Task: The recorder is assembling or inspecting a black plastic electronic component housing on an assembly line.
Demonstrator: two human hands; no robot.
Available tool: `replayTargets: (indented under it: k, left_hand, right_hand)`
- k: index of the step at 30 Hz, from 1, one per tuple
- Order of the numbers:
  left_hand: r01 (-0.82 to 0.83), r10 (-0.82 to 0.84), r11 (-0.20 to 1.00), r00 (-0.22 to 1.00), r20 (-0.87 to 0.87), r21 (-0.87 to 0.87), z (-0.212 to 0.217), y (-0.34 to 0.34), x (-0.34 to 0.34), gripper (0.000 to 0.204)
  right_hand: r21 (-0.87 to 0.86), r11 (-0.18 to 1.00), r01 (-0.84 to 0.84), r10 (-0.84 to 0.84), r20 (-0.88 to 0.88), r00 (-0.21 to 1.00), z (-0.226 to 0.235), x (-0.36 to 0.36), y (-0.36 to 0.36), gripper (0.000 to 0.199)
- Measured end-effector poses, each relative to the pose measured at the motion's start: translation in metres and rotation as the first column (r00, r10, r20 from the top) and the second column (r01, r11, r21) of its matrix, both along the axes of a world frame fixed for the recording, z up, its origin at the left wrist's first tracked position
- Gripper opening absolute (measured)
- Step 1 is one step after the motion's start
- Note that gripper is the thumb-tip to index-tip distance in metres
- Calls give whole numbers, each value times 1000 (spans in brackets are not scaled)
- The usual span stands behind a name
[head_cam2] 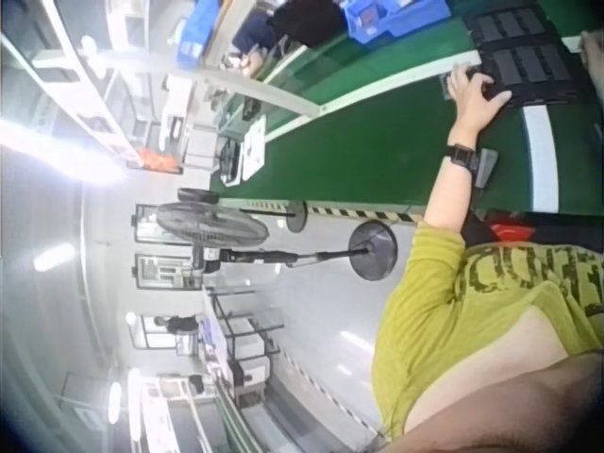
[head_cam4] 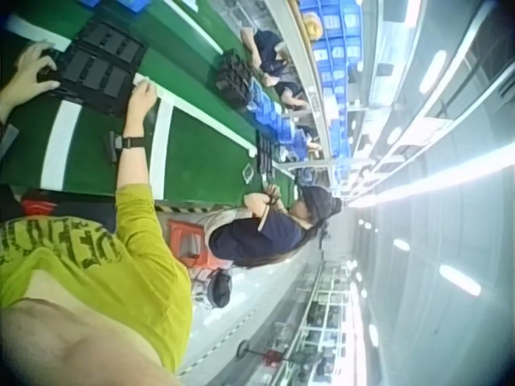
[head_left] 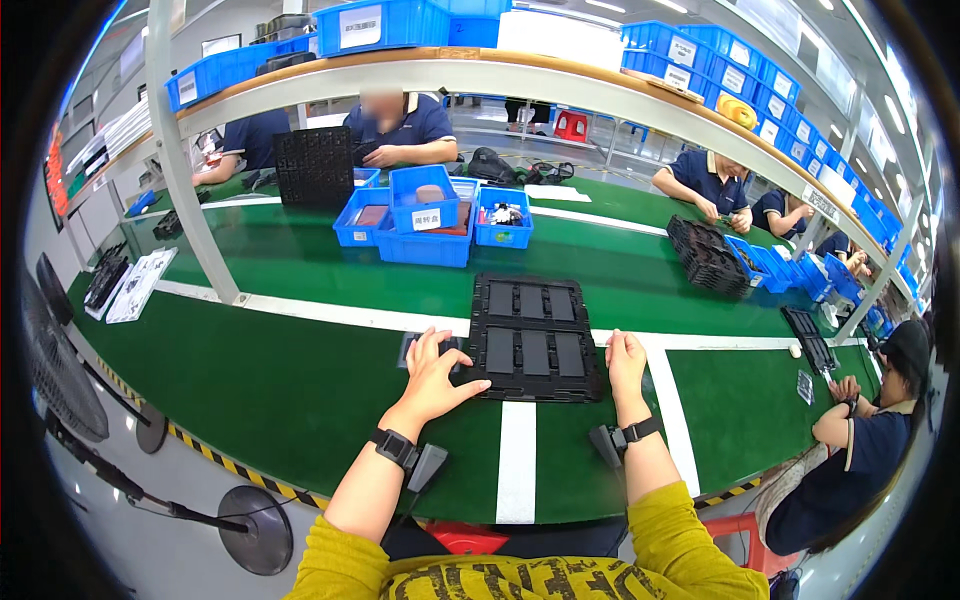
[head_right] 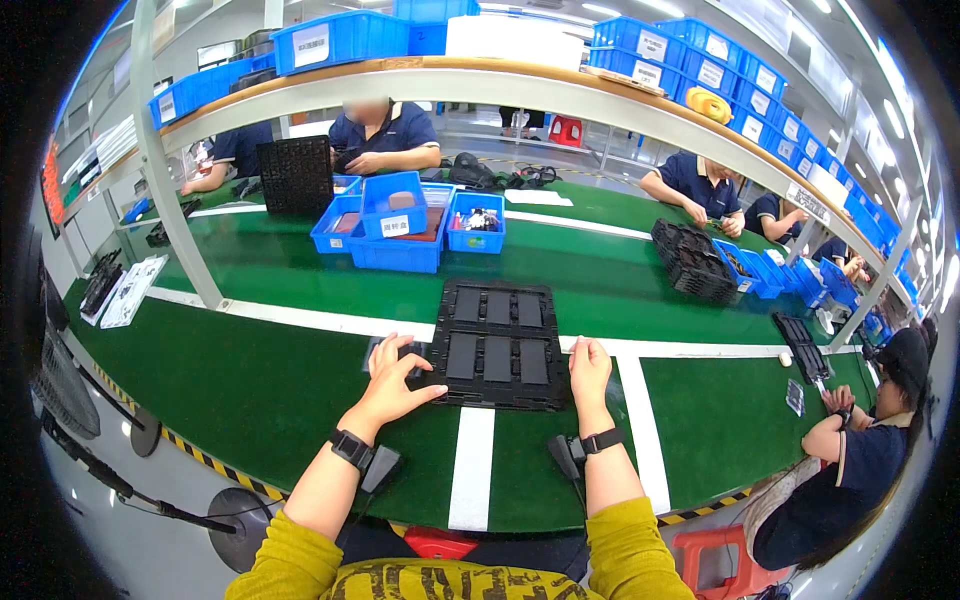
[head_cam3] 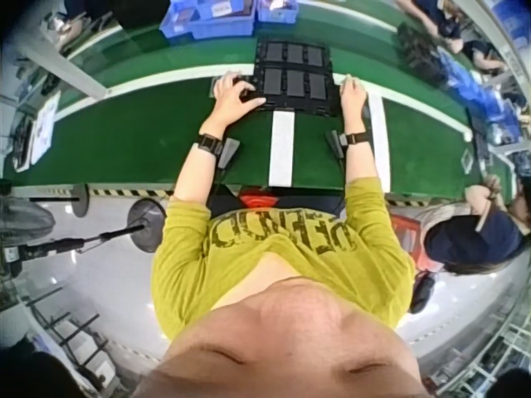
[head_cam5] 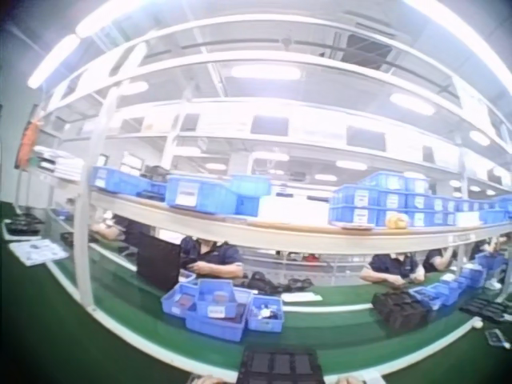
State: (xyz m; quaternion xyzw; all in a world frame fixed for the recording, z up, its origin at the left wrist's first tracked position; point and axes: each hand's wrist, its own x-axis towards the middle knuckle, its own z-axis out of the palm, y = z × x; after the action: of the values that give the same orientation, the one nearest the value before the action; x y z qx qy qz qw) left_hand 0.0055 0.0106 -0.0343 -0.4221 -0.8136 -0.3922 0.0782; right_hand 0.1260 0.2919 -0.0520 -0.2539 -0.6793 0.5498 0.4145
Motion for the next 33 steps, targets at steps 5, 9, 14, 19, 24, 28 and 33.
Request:
replayTargets:
  k: [5, 9, 14, 19, 24, 28, 33]
  left_hand:
    - [-17, 17, 1000, 1000, -8, -6, -12, 2, -9, 13]
    - [-3, 3, 1000, 1000, 8, 12, -12, 4, -8, 6]
    - [-38, 38, 999, 998, -56, -7, -13, 2, -8, 10]
    - [-12, 33, 984, 993, -118, 176, -5, 6, -9, 16]
    - [44, -175, 909, 943, 284, 414, -22, 9, -17, 30]
    - [86, -204, 925, 934, 293, 369, -21, 8, -17, 36]
    - [127, -236, 943, 906, 350, 306, -13, 9, -10, 37]
  right_hand:
    - [74, 997, 7, -9, 28, 1000, 1, 4, 4, 25]
    - [154, 986, -56, 46, 65, 997, -3, 12, 12, 27]
    - [132, 986, -105, 81, 181, 980, 1, 20, 3, 28]
    - [153, 987, -50, 41, 60, 997, -2, 25, 8, 26]
    - [132, 988, -84, 88, -22, 996, -1, 22, 5, 14]
    - [127, 987, -103, 101, 21, 995, 1, 19, 0, 13]
    - [73, 980, -185, 177, 100, 979, 6, 24, -2, 15]
